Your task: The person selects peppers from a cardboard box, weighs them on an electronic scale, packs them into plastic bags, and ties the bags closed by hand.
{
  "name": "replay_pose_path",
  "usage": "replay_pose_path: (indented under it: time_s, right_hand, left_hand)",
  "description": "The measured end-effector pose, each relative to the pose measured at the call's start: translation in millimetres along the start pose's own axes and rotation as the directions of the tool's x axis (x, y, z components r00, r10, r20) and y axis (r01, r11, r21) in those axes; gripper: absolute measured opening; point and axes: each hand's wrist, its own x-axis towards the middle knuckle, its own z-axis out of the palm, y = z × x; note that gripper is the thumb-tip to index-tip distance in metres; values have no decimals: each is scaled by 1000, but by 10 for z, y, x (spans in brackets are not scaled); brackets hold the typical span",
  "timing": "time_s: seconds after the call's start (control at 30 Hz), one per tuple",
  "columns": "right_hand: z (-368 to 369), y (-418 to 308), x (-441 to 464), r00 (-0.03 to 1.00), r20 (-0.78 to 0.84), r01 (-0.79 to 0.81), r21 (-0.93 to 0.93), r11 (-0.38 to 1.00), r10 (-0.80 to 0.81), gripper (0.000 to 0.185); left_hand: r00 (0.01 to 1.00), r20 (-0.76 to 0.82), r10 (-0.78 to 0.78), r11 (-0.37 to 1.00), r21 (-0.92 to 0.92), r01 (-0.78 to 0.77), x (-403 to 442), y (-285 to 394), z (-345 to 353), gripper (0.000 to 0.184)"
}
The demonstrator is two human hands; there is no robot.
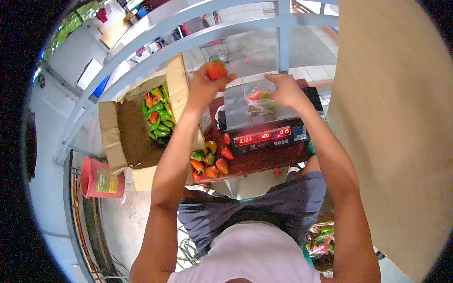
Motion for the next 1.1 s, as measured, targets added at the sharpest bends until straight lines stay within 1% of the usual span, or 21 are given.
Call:
replay_pose_path:
  time_s: [0.03, 0.13, 0.2, 0.23, 0.3, 0.33, 0.4, 0.43, 0.53, 0.57, 0.67, 0.7, 0.8, 0.83, 0.93, 0.97, 1.03, 1.1]
  right_hand:
    - [-1, -73, -20, 1000, -7, 9, 24, 1000, -8, 65]
    - [-66, -271, 50, 999, -22, 43, 83, 996, -42, 67]
    - [-141, -288, 81, 999, -7, 50, 98, 994, -49, 68]
    - [-193, -250, 99, 1000, 17, 11, 93, 996, -12, 68]
    - [-264, -144, 140, 996, 59, -79, 95, 992, 73, 68]
    - [-274, -155, 113, 997, 45, -65, 129, 989, 59, 68]
    - [-291, -262, 126, 1000, 27, -18, 194, 981, 13, 67]
    - [-239, -262, 154, 999, 38, -9, 142, 990, 4, 66]
    - [-116, -213, 209, 999, 42, -2, 18, 1000, 2, 64]
    - [-104, -207, 222, 999, 39, -5, -10, 1000, 5, 63]
    - [-186, -281, 175, 996, 84, -16, -11, 1000, 17, 61]
    - [-197, -312, 154, 994, 109, -21, 4, 1000, 21, 60]
    - [-126, -170, 197, 986, 168, 7, -22, 1000, -3, 58]
    - [-125, -116, 182, 978, 208, -23, 33, 999, 16, 50]
    - [-111, -164, 113, 982, 187, -25, 52, 998, 15, 38]
    - [-93, -136, 117, 988, 147, 40, 1, 999, -39, 35]
    - [-63, -49, 138, 985, 71, 161, -107, 981, -154, 30]
    - [-52, -46, 143, 987, 62, 154, -103, 983, -148, 28]
  left_hand:
    - [998, -43, 53, 992, 118, -48, 9, -187, 95, 47]
    - [993, -40, 107, 935, 344, -87, 99, -706, 573, 45]
    - [986, -90, 137, 919, 384, -93, 220, -755, 586, 47]
    - [983, -110, 148, 912, 400, -93, 285, -789, 609, 48]
    - [969, -144, 199, 899, 420, -122, 374, -550, 413, 43]
    - [963, -159, 218, 892, 433, -131, 381, -422, 292, 41]
    - [990, -126, 60, 986, 160, -39, 394, -299, 135, 42]
    - [996, -91, -13, 1000, 24, 16, 375, -258, 65, 43]
    - [965, -210, 158, 987, 47, -151, 275, -195, -55, 34]
    - [989, -137, 60, 993, -94, -74, 120, 47, -128, 29]
    - [988, -133, 83, 988, -118, -99, -89, 95, -340, 29]
    - [989, -147, 18, 995, -93, -31, -215, 216, -411, 31]
    - [984, -157, -83, 971, -236, 44, -512, 446, -542, 26]
    - [986, -106, -129, 953, -286, 94, -555, 399, -643, 31]
    - [992, -69, -110, 924, -375, 77, -684, 396, -769, 31]
    - [992, -11, -125, 877, -469, 106, -708, 405, -809, 35]
    - [992, -4, -124, 883, -457, 108, -745, 452, -816, 37]
    - [995, 7, -102, 906, -411, 96, -783, 446, -826, 38]
